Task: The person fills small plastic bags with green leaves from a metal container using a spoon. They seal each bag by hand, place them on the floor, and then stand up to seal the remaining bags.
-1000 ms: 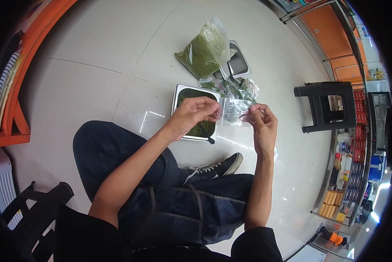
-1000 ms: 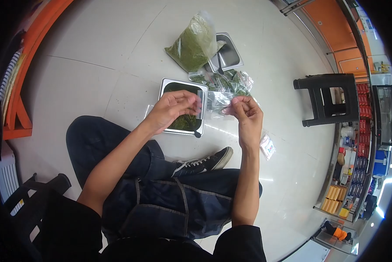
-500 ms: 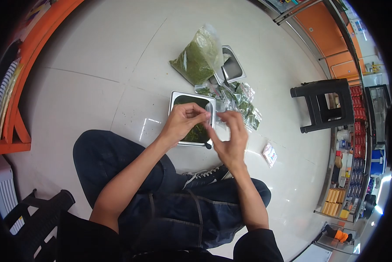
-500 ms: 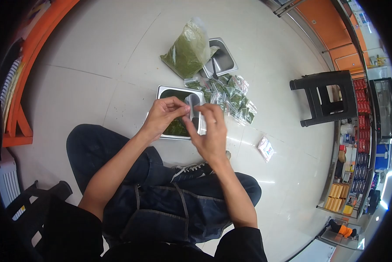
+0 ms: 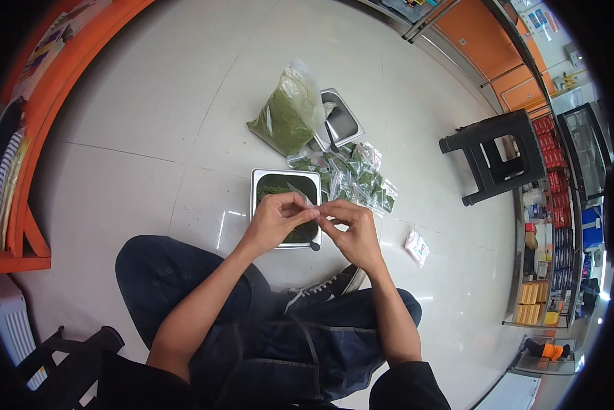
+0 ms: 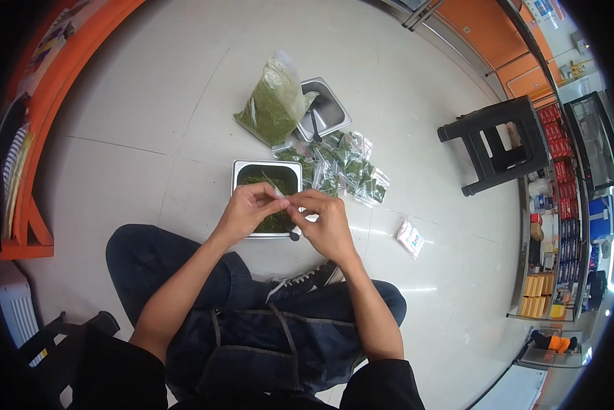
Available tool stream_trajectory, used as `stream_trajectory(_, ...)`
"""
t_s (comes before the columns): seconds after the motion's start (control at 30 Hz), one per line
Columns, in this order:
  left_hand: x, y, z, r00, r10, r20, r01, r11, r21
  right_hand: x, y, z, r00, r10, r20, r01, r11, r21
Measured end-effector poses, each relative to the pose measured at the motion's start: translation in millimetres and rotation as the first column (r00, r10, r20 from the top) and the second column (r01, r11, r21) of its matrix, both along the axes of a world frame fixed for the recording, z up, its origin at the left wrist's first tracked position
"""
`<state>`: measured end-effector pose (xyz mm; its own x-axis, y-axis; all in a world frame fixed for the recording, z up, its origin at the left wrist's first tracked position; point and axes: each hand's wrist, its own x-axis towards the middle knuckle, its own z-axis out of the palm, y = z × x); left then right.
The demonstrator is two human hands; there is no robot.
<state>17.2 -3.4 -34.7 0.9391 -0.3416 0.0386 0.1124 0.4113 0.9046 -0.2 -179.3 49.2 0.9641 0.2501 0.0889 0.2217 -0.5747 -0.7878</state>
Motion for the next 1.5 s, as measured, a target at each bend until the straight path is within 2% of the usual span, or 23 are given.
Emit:
stream_trajectory(0.03, 0, 1, -1, 0.999, -0.009, 0.041, 0.007, 0.998, 0.058, 0, -2, 0, 0.997, 0.000, -0.077, 0.004, 0.999, 0.054)
stream_trajectory(0.17, -1, 1, 14, 0.989, -0.034, 0.147, -0.007, 0.963, 0.268, 3, -10, -5, 0.995, 0.011, -0.101, -0.002, 0.996, 0.090)
stream_trajectory(0.2, -1, 1, 14, 0.988, -0.035, 0.151, -0.007, 0.964, 0.267, 2, -8, -4, 1.000, 0.013, -0.026, -0.012, 1.000, 0.019)
stream_trajectory(0.27, -2, 0, 15, 0.941, -0.038, 0.337, -0.133, 0.873, 0.470, -1, -3, -5, 0.998, 0.019, 0.053, -0.016, 0.999, -0.052)
stream_trajectory(0.33, -3, -1, 7, 0.947, -0.030, 0.319, -0.129, 0.876, 0.466, -3, 3, -8, 0.978, 0.072, 0.198, -0.042, 0.987, -0.154)
stream_trajectory(0.4, -5, -2, 7, 0.954, -0.023, 0.299, -0.124, 0.876, 0.465, -5, 4, -17, 0.974, 0.084, 0.213, -0.052, 0.987, -0.152)
stream_trajectory(0.47, -6, -7, 16, 0.949, -0.027, 0.315, -0.168, 0.801, 0.574, -8, 7, -21, 0.955, 0.042, 0.293, 0.058, 0.945, -0.323)
stream_trajectory(0.5, -3, -11, 9, 0.959, 0.012, 0.283, -0.156, 0.855, 0.494, -9, 10, -22, 0.954, 0.032, 0.298, 0.064, 0.949, -0.308)
stream_trajectory(0.63, -4, -10, 3, 0.964, 0.026, 0.266, -0.163, 0.848, 0.505, 3, 9, -27, 0.870, -0.026, 0.492, 0.231, 0.903, -0.362)
stream_trajectory(0.67, -9, -15, 0, 0.987, 0.062, 0.146, -0.117, 0.907, 0.405, 9, 4, -29, 0.841, -0.056, 0.538, 0.292, 0.883, -0.366)
stream_trajectory(0.73, -12, -15, 5, 0.989, 0.082, 0.121, -0.124, 0.909, 0.399, 6, 7, -28, 0.884, -0.036, 0.466, 0.230, 0.901, -0.367)
stream_trajectory(0.8, -7, -13, -4, 0.987, 0.138, 0.087, -0.161, 0.911, 0.381, 4, 15, -23, 0.832, -0.034, 0.554, 0.230, 0.930, -0.288)
stream_trajectory(0.97, -6, -10, 0, 0.979, 0.194, 0.057, -0.200, 0.883, 0.426, -9, 24, -25, 0.849, 0.119, 0.515, 0.113, 0.911, -0.398)
stream_trajectory(1.1, -11, -15, -4, 0.976, 0.099, 0.195, -0.178, 0.875, 0.450, -5, 23, -28, 0.909, -0.006, 0.416, 0.136, 0.949, -0.283)
stream_trajectory(1.17, -11, -14, 2, 0.961, 0.051, 0.273, -0.179, 0.865, 0.469, 1, 8, -42, 0.994, -0.095, 0.046, 0.096, 0.995, -0.025)
stream_trajectory(1.2, -12, -13, 7, 0.939, 0.003, 0.343, -0.180, 0.856, 0.485, 4, 0, -44, 0.995, -0.094, 0.046, 0.095, 0.995, -0.022)
stream_trajectory(1.23, -11, -10, 15, 0.953, -0.068, 0.297, -0.100, 0.851, 0.516, 6, -7, -44, 0.992, -0.128, -0.008, 0.127, 0.992, -0.015)
stream_trajectory(1.3, -9, -8, 20, 0.942, -0.051, 0.331, -0.117, 0.877, 0.467, 9, -1, -22, 0.951, -0.263, -0.162, 0.255, 0.964, -0.072)
stream_trajectory(1.33, -8, -6, 25, 0.931, -0.032, 0.363, -0.131, 0.901, 0.414, 9, -2, -22, 0.953, -0.255, -0.165, 0.247, 0.967, -0.068)
stream_trajectory(1.37, -8, 0, 30, 0.945, -0.064, 0.320, -0.126, 0.833, 0.539, 10, -6, -23, 0.971, -0.239, -0.018, 0.236, 0.966, -0.103)
stream_trajectory(1.4, -7, 4, 35, 0.947, -0.048, 0.316, -0.140, 0.826, 0.546, 11, -7, -24, 0.970, -0.208, 0.129, 0.225, 0.965, -0.134)
stream_trajectory(1.47, -4, 6, 40, 0.665, -0.037, 0.746, -0.537, 0.671, 0.511, 8, 0, -22, 0.980, -0.182, 0.082, 0.190, 0.977, -0.101)
stream_trajectory(1.5, -7, 3, 27, 0.705, -0.118, 0.700, -0.468, 0.664, 0.583, 4, 7, -17, 0.979, -0.184, 0.089, 0.192, 0.977, -0.094)
